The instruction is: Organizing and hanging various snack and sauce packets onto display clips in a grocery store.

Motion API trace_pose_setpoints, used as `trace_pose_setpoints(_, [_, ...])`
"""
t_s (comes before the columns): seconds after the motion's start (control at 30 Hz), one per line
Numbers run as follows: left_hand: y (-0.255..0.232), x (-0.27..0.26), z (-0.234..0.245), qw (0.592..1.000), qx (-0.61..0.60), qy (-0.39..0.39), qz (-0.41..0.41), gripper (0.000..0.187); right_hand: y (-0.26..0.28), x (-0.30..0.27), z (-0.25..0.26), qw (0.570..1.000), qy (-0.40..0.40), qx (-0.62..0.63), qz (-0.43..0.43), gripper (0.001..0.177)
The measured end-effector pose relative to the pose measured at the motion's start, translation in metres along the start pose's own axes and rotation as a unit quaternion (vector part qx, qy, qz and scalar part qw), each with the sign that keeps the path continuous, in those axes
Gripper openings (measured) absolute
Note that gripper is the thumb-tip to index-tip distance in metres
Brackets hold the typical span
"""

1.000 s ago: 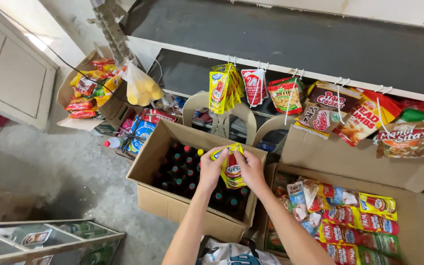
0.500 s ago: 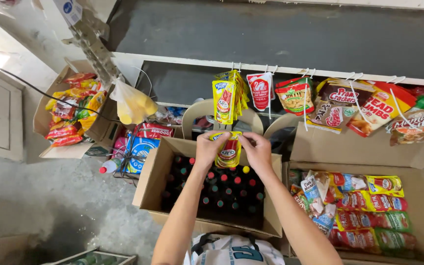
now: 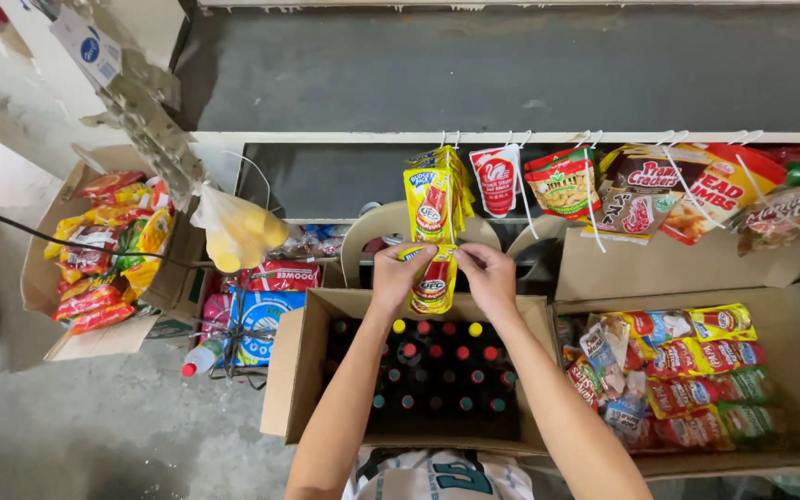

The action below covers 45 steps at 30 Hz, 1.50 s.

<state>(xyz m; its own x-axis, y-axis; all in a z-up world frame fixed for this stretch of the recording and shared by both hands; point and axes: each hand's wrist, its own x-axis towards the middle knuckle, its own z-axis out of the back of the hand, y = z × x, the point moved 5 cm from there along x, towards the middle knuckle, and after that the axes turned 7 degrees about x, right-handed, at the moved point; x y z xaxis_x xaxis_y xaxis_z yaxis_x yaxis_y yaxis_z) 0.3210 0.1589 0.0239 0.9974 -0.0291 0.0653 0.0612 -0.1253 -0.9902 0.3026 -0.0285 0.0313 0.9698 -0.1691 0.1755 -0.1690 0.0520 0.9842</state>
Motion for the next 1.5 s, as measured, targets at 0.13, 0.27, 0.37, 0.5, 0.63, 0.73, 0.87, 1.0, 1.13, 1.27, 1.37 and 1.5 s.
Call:
trace_pose_setpoints(0.13, [0.003,0.003,-0.002,0.999,-0.03,0.013,0.001,0.022,-0.006,0.001,0.0,1.0,-0.009,0.015,0.003,0.017])
trace_pose_setpoints(0.27, [0.002,0.006,-0.004,0.999,-0.044,0.017,0.012,0.022,-0.011,0.003,0.001,0.999,-0.006,0.037,-0.012,0.016])
trace_pose_setpoints(0.37, [0.012,0.008,-0.004,0.999,-0.043,0.012,0.025,0.022,-0.019,0.003,0.001,0.999,0.001,0.031,-0.02,0.017])
trace_pose_setpoints(0.5, [0.016,0.012,0.001,1.0,-0.022,-0.002,0.018,0.02,-0.026,-0.001,-0.005,0.997,0.029,-0.004,-0.074,0.02])
trace_pose_setpoints(0.63, [0.019,0.015,0.0,1.0,0.004,-0.01,0.008,0.019,-0.039,-0.015,-0.008,0.994,0.035,-0.066,-0.082,0.023])
trace_pose_setpoints(0.73, [0.02,0.017,0.001,0.999,0.037,-0.029,0.0,0.02,-0.035,-0.019,-0.011,0.995,-0.003,-0.099,-0.014,0.027])
trace_pose_setpoints(0.87, [-0.006,0.003,-0.007,0.984,0.107,-0.099,-0.104,0.04,-0.027,-0.019,-0.002,0.985,-0.085,-0.137,0.058,0.031])
trace_pose_setpoints(1.0, [-0.027,-0.02,-0.01,0.931,0.238,-0.194,-0.199,0.062,-0.013,-0.015,-0.008,0.985,-0.08,-0.122,0.088,0.02])
trace_pose_setpoints(1.13, [-0.032,-0.036,-0.016,0.903,0.275,-0.221,-0.244,0.061,-0.003,-0.005,-0.011,0.991,-0.054,-0.105,0.068,0.016])
trace_pose_setpoints(1.27, [-0.037,-0.037,-0.022,0.871,0.34,-0.219,-0.28,0.053,-0.005,0.006,-0.014,0.994,-0.03,-0.098,0.023,0.015])
trace_pose_setpoints(1.37, [-0.028,-0.013,-0.019,0.894,0.312,-0.193,-0.257,0.05,-0.008,0.019,-0.014,0.994,-0.016,-0.103,0.006,0.015])
trace_pose_setpoints(1.5, [-0.025,0.03,-0.014,0.941,0.233,-0.131,-0.208,0.049,0.0,0.036,-0.008,0.994,-0.009,-0.107,0.015,0.016])
